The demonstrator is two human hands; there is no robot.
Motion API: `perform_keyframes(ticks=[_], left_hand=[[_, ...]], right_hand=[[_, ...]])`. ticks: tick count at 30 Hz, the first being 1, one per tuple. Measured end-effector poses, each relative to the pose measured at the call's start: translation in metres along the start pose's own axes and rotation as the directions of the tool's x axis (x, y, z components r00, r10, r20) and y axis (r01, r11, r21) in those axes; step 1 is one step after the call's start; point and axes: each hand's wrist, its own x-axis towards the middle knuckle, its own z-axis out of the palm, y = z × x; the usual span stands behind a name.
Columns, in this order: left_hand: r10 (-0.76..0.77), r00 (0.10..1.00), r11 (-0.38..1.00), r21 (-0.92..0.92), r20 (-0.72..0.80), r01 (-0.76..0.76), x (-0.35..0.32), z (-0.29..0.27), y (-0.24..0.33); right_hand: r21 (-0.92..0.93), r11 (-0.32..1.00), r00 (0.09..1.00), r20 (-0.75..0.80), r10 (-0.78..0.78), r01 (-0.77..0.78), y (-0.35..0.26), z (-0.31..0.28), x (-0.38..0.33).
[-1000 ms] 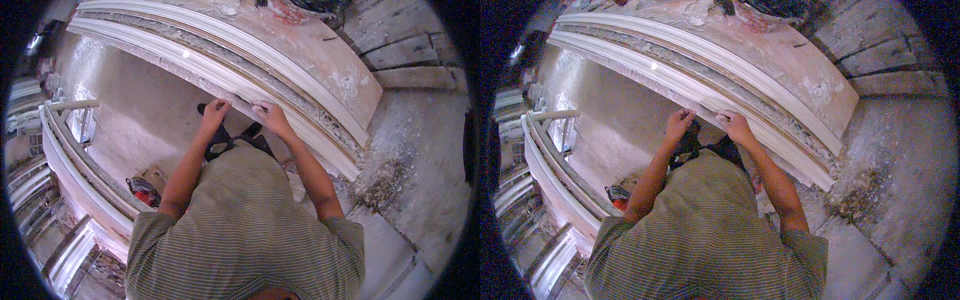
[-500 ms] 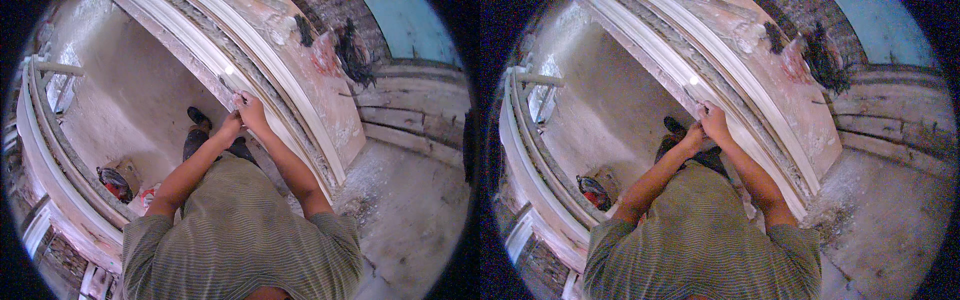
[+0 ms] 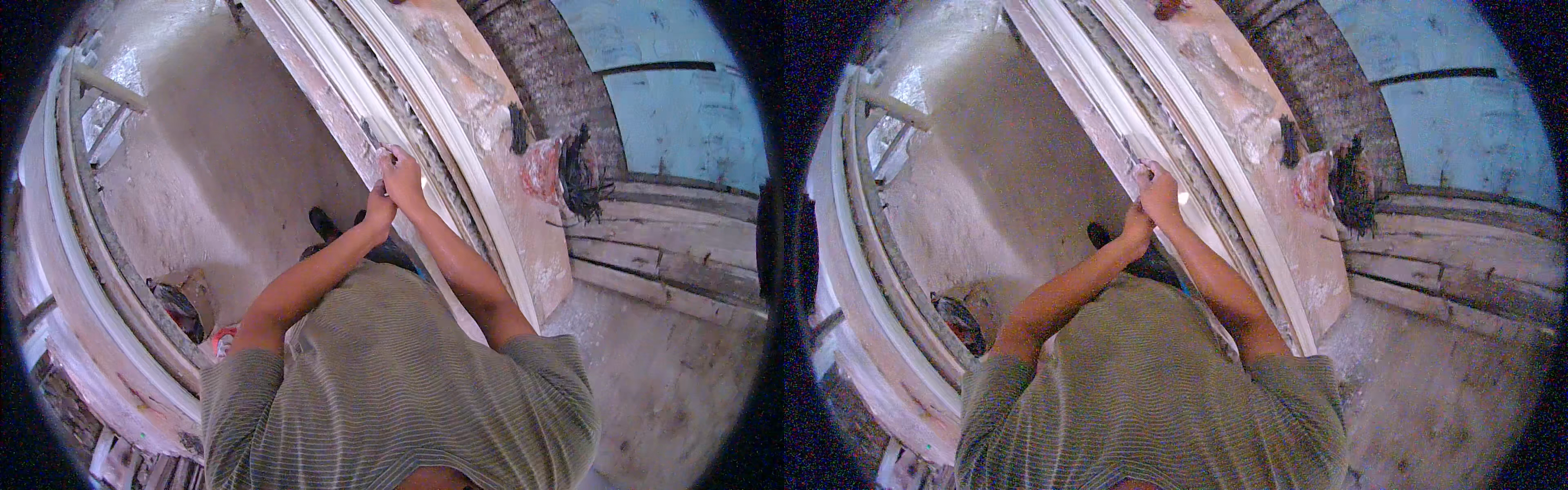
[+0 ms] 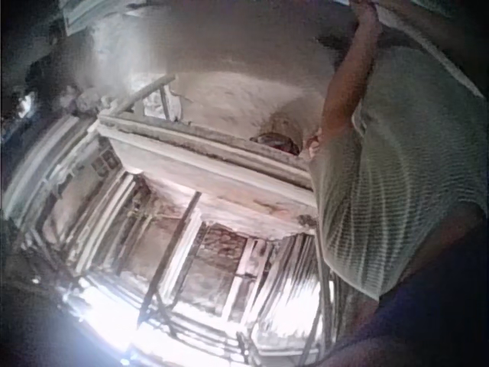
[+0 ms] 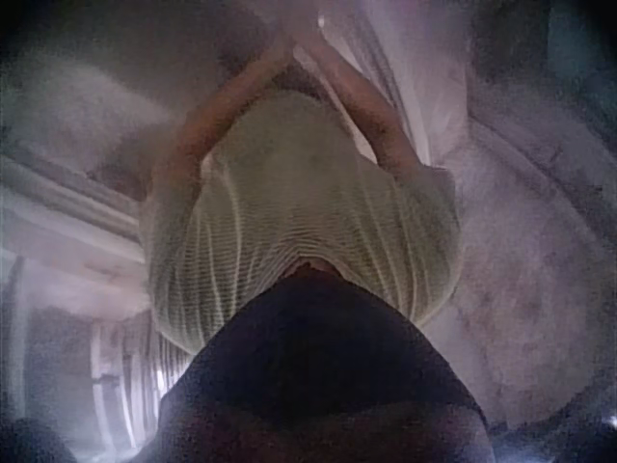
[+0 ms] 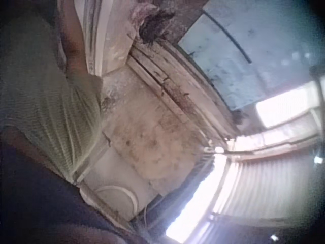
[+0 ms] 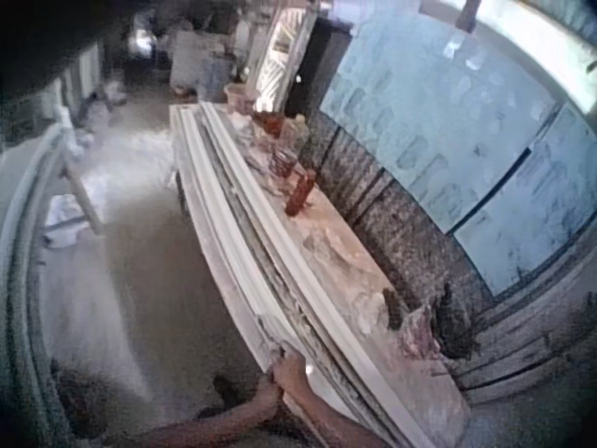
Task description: The person scrapes a white compound from the grooves of several long white moldings using a small metal scraper. After cleaning, the person stacks the moldings and carries them to a wall, placing them upright against the wall.
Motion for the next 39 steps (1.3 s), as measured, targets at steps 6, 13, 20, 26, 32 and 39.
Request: perform_keyframes(ticks=[6,13,20,26,32,39], left_hand=[[0.103,0.992,0.992,0.082,-0.071,-0.097,0.036,-0.017,0.025],[0.056,0.997,0.991,-0.120,-0.061,-0.063,0.074,-0.035,0.108],[0.029,0.999,0.995,-0.099,0.032,-0.026,0.130,-0.065,0.199],[0.040,0.994,0.999,-0.010,0.106,-0.040,0.200,-0.102,0.290],[0.160,0.987,0.973,0.171,0.000,-0.157,0.250,-0.108,0.403],[0.212,0.964,0.977,0.008,-0.161,-0.214,0.334,-0.127,0.500]], right_hand=[[-0.066,0.997,0.999,0.042,0.029,-0.026,-0.049,0.031,0.060],[-0.100,0.977,0.975,-0.099,-0.198,0.188,-0.061,0.094,0.146],[-0.059,0.984,0.983,-0.058,-0.174,0.171,-0.132,0.150,0.250],[0.005,0.987,0.983,-0.092,-0.162,0.163,-0.203,0.214,0.345],[0.083,0.984,0.986,-0.069,-0.154,0.160,-0.268,0.264,0.445],[0.075,0.988,0.991,-0.006,-0.136,0.136,-0.349,0.306,0.549]])
